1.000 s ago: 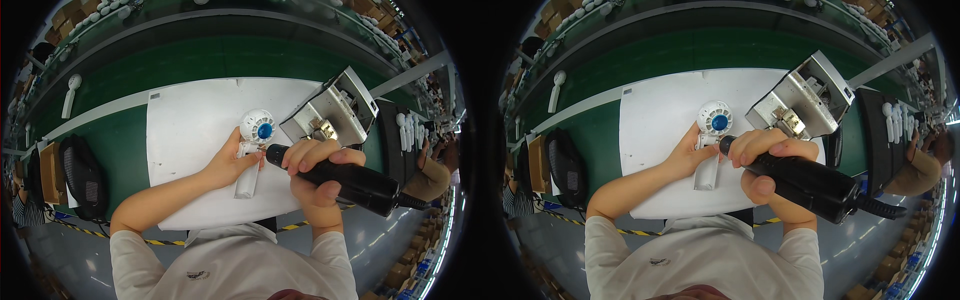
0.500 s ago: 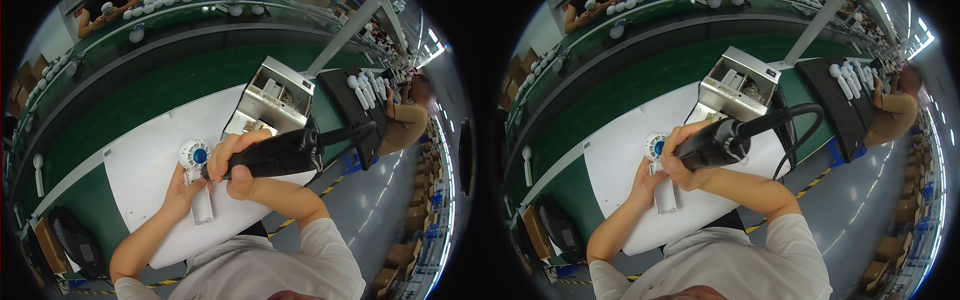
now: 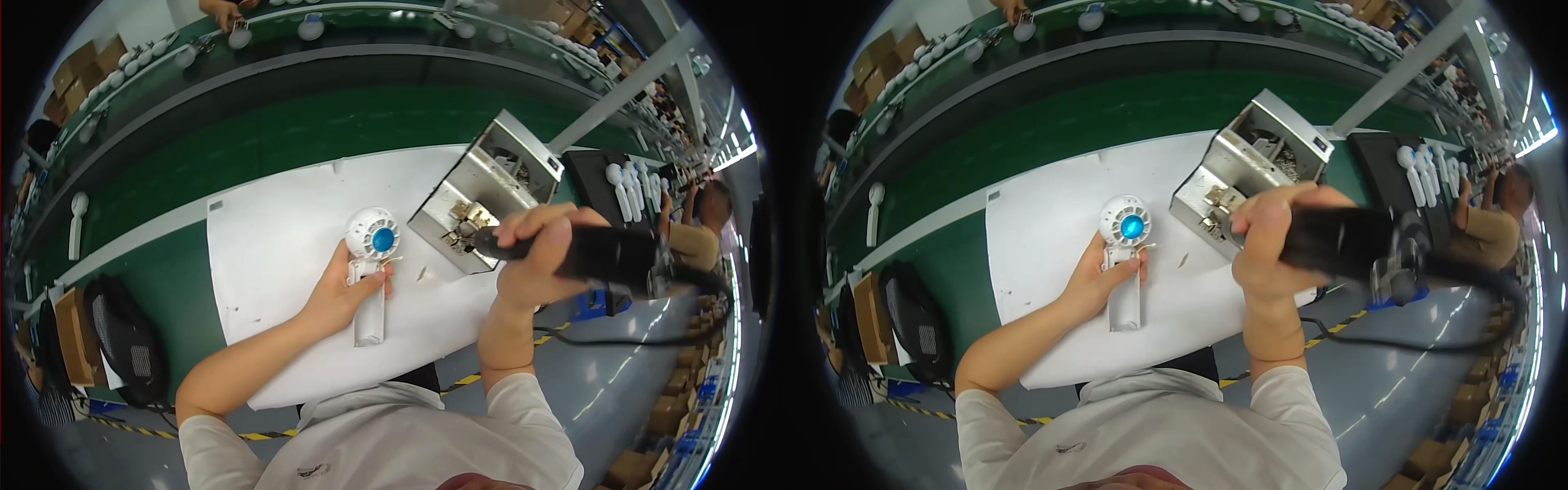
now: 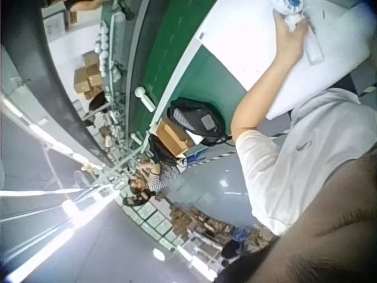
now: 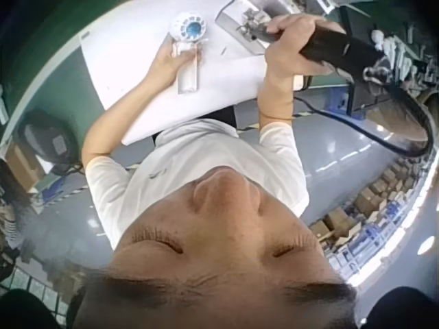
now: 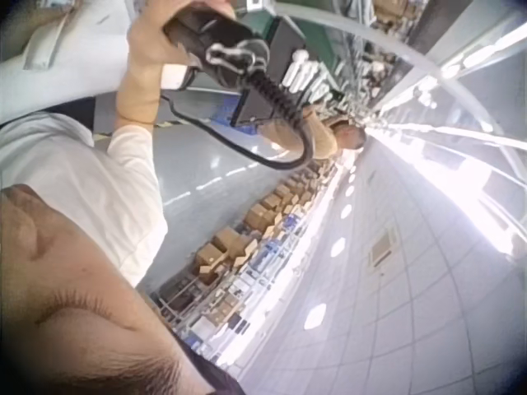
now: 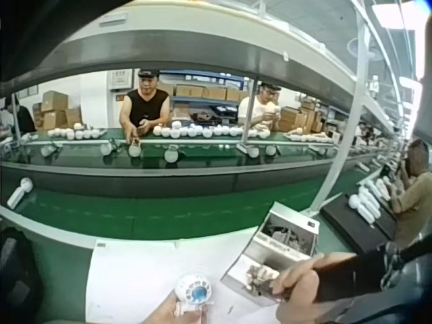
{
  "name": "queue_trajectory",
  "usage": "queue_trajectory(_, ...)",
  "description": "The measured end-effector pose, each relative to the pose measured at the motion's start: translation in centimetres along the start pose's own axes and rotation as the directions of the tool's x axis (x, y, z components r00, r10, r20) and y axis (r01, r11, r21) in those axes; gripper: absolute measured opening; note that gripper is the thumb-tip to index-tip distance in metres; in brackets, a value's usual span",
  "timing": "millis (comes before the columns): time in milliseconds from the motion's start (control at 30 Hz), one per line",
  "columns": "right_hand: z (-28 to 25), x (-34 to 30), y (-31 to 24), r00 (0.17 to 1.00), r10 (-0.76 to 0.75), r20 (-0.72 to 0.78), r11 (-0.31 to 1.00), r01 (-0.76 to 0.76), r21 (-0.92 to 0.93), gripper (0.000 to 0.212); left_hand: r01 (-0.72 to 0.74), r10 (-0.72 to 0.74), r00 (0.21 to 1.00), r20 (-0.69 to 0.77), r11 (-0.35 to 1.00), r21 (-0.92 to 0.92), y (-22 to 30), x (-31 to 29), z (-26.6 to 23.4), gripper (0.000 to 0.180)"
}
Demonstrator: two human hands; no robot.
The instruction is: Assembling the components of a handheld fan using an electric screwdriver at a production station.
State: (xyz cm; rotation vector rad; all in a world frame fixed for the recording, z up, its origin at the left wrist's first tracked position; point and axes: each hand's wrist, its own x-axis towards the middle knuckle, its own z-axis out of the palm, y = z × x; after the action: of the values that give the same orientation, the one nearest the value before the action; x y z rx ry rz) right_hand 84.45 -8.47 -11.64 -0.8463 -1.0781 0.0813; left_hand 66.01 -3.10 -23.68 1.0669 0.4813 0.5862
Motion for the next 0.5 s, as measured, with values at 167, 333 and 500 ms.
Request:
queue_trajectory(167,-0.1,-0.6,0.8,0.996,0.060,0.059,0.987,-0.068,0.148,0.021,0.017,-0.018,1.000,0.017,1.000,0.019,0.4,-0.2,-0.1,0.047)
queue_trajectory(333,1.0,-3.0,-0.8,0.969,0.005,0.246,0.881,-0.121,0.457,0.027,0.022,-0.022,1.000,0.007,0.998,0.054,0.8,-0.2,0.0,0.049)
queue_trajectory(500,2.5,-4.6,-1.1,0.931,0.061,0.360,0.892,-0.213,0.399,0.040,-0.009,0.008,1.000,0.015,0.995,0.101,0.8,-0.3,-0.3,0.052)
